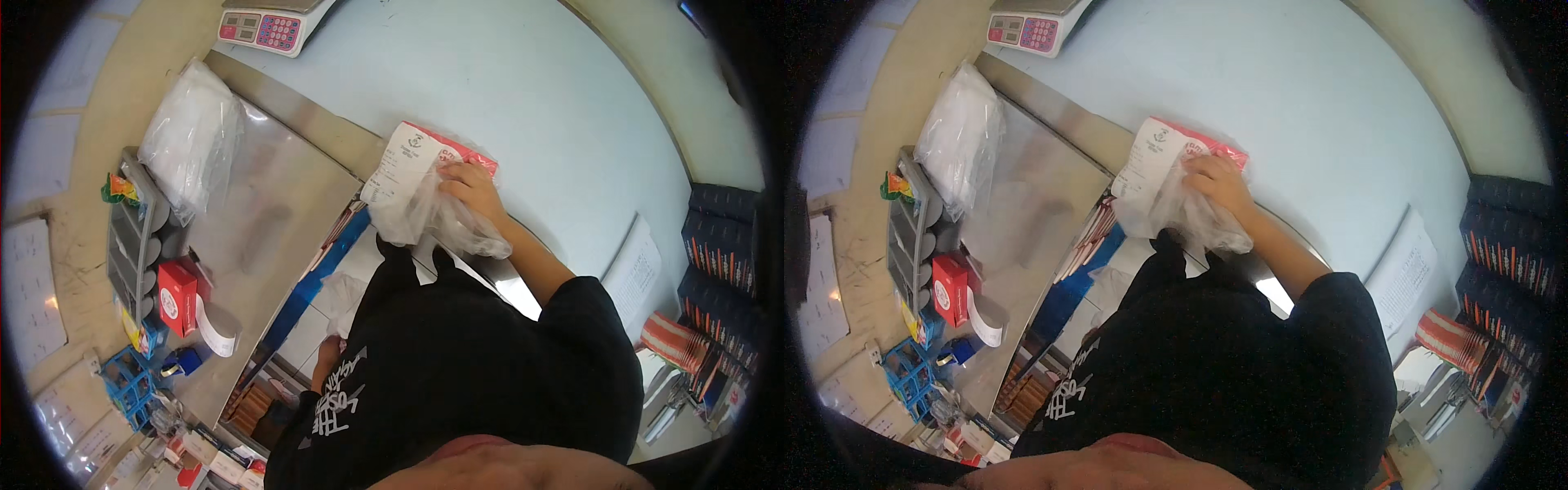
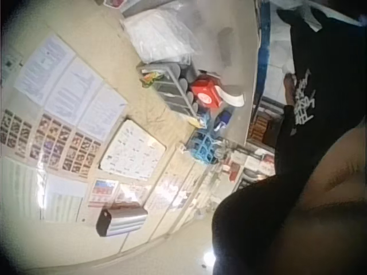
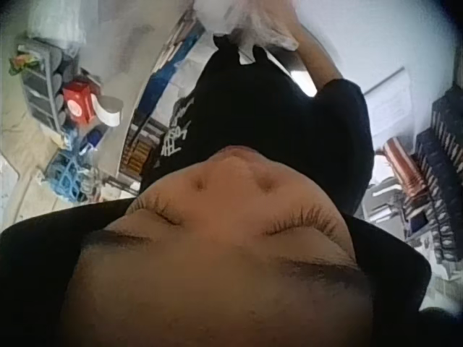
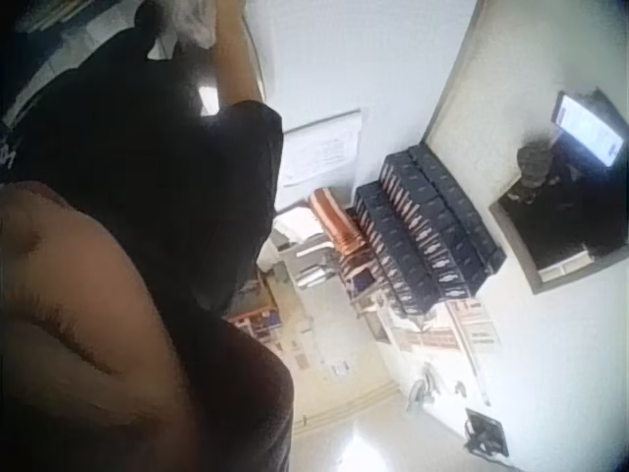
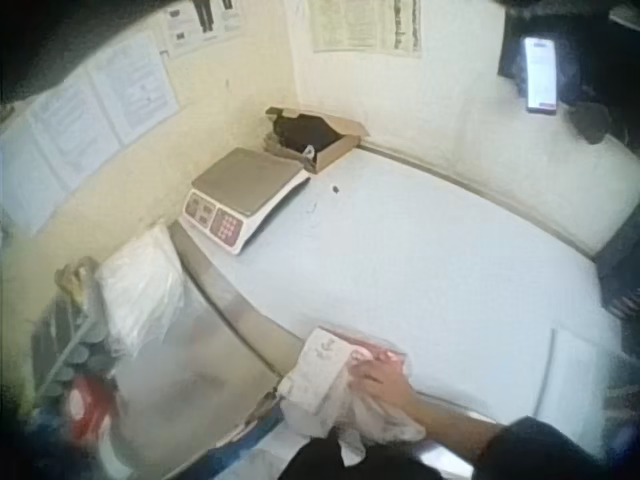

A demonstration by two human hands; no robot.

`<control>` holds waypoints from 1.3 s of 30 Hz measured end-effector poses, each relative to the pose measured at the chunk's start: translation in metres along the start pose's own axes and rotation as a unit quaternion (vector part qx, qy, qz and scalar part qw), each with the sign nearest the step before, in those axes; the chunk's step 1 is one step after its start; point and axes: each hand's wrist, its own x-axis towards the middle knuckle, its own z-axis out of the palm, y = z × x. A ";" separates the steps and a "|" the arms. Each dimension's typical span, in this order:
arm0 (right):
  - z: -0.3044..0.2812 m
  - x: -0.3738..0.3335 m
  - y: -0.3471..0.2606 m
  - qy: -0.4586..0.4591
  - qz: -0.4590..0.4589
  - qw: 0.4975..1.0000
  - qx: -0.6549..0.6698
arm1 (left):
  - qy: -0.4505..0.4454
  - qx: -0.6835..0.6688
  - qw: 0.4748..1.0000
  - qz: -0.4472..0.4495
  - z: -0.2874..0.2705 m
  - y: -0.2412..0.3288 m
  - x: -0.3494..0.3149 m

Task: The person fills out an order slip by hand, closes a box of fried chicken, places multiple boxes into a plastic bag, and then staples the order slip to the bag.

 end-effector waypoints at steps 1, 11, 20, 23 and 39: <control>-0.002 -0.002 0.001 -0.012 0.003 1.000 0.004 | 0.041 -0.035 0.998 0.027 -0.006 -0.004 0.005; -0.013 0.031 -0.029 0.034 0.059 0.997 -0.037 | -0.044 0.040 0.997 0.043 -0.037 -0.043 0.045; -0.267 0.086 -0.033 -0.006 0.350 0.925 -0.144 | 0.033 -0.033 0.999 0.013 -0.141 0.047 0.170; -0.360 0.068 -0.025 0.144 0.320 0.920 -0.177 | 0.069 -0.072 0.995 0.027 -0.182 0.117 0.199; -0.514 0.038 0.145 0.462 0.344 0.815 0.060 | 0.147 -0.197 0.969 -0.016 -0.206 0.234 0.202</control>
